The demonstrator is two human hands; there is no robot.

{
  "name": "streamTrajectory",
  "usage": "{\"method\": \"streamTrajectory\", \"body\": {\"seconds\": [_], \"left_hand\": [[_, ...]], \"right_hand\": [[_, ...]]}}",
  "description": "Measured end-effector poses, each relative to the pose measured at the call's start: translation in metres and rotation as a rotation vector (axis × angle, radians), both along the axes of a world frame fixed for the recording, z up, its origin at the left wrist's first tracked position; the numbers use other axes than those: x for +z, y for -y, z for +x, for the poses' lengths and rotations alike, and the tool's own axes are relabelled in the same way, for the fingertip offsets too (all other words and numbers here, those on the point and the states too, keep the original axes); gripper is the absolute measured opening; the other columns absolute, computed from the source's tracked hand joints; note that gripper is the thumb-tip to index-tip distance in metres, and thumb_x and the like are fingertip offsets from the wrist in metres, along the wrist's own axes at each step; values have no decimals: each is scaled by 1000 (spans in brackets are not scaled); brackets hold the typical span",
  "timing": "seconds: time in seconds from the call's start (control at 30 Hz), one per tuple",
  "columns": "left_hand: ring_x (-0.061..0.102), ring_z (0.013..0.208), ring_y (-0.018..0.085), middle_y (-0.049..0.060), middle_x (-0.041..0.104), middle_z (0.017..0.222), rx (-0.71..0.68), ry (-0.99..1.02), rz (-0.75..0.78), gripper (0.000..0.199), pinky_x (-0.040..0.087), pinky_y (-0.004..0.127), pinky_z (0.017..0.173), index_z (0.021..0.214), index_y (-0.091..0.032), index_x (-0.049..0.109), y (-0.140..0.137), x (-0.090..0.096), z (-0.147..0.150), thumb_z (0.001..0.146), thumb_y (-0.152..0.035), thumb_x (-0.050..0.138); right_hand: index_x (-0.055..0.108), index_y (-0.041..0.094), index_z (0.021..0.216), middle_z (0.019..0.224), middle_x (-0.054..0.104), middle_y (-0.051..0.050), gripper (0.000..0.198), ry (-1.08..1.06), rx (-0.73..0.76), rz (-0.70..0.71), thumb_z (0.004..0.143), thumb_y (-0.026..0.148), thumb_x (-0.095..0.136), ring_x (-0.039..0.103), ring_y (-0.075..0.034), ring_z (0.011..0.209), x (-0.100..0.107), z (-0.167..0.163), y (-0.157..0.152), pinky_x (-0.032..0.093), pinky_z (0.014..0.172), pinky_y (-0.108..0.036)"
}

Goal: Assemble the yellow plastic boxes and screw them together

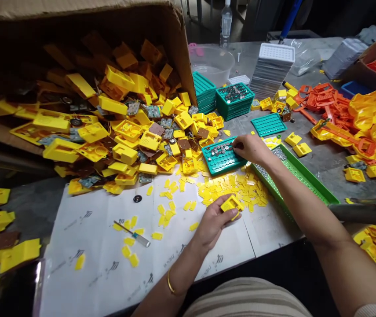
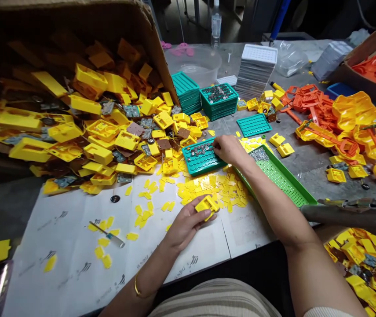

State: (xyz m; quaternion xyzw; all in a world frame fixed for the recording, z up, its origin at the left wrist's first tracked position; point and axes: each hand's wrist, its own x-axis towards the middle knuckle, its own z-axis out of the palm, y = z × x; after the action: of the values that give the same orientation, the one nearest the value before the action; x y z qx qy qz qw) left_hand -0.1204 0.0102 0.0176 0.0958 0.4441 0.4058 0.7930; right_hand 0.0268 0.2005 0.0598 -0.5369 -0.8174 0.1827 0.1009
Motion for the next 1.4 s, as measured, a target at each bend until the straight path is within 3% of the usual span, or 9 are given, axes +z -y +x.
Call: {"method": "streamTrajectory", "body": {"seconds": [0.13, 0.27, 0.33, 0.47, 0.73, 1.1, 1.27, 1.4], "left_hand": [[70, 95, 22, 7, 68, 103, 101, 40, 49, 42, 52, 39, 93, 111, -17, 55, -4, 1, -5, 73, -12, 71], [68, 97, 20, 8, 65, 112, 175, 41, 96, 36, 52, 36, 89, 111, -16, 58, -9, -1, -9, 76, -14, 66], [65, 94, 16, 6, 64, 112, 211, 10, 129, 36, 52, 31, 86, 111, -16, 58, -9, -2, -9, 75, -16, 67], [62, 87, 12, 3, 63, 105, 244, -55, 154, 42, 50, 27, 81, 112, -19, 55, -8, -2, -8, 73, -20, 70], [60, 68, 11, 1, 64, 90, 146, -106, 157, 46, 46, 24, 61, 110, -17, 56, -7, -1, -11, 68, -28, 73], [66, 64, 13, 3, 67, 82, 56, -226, 184, 47, 46, 24, 58, 112, -14, 61, -7, -3, -11, 68, -28, 70], [66, 61, 13, 4, 68, 87, 49, -216, 177, 47, 45, 22, 55, 111, -13, 62, -6, -4, -11, 68, -29, 70], [64, 59, 11, 2, 66, 83, 22, -210, 206, 43, 43, 21, 50, 108, -14, 63, -6, -5, -12, 69, -31, 71]], "right_hand": [[69, 8, 88, 72, 66, -3, 18, -229, -40, -117, 78, 15, 56, 61, -11, 69, 7, 3, 20, 43, 65, -24], [65, 13, 83, 71, 66, -1, 11, -522, 40, -285, 75, 20, 63, 60, -10, 64, 7, 0, 75, 48, 60, -23], [64, 15, 84, 74, 67, -2, 9, -568, 70, -267, 76, 20, 64, 61, -12, 66, 2, -4, 101, 49, 60, -24], [62, 17, 85, 77, 66, -3, 6, -446, 85, -107, 80, 19, 61, 60, -13, 68, -11, -14, 128, 48, 62, -26], [60, 16, 88, 83, 63, -5, 5, -392, 171, 36, 87, 19, 56, 58, -14, 72, -17, -16, 134, 45, 63, -25], [68, 16, 86, 85, 64, -6, 14, -77, 241, -112, 91, 18, 55, 58, -15, 72, -2, -11, 131, 37, 63, -27], [70, 17, 84, 84, 64, -5, 16, -155, 226, -128, 89, 18, 55, 58, -14, 72, -4, -7, 130, 37, 63, -27], [62, 17, 79, 78, 65, -2, 4, -359, 96, -293, 81, 15, 59, 60, -13, 69, -10, -6, 129, 41, 62, -25]]}}
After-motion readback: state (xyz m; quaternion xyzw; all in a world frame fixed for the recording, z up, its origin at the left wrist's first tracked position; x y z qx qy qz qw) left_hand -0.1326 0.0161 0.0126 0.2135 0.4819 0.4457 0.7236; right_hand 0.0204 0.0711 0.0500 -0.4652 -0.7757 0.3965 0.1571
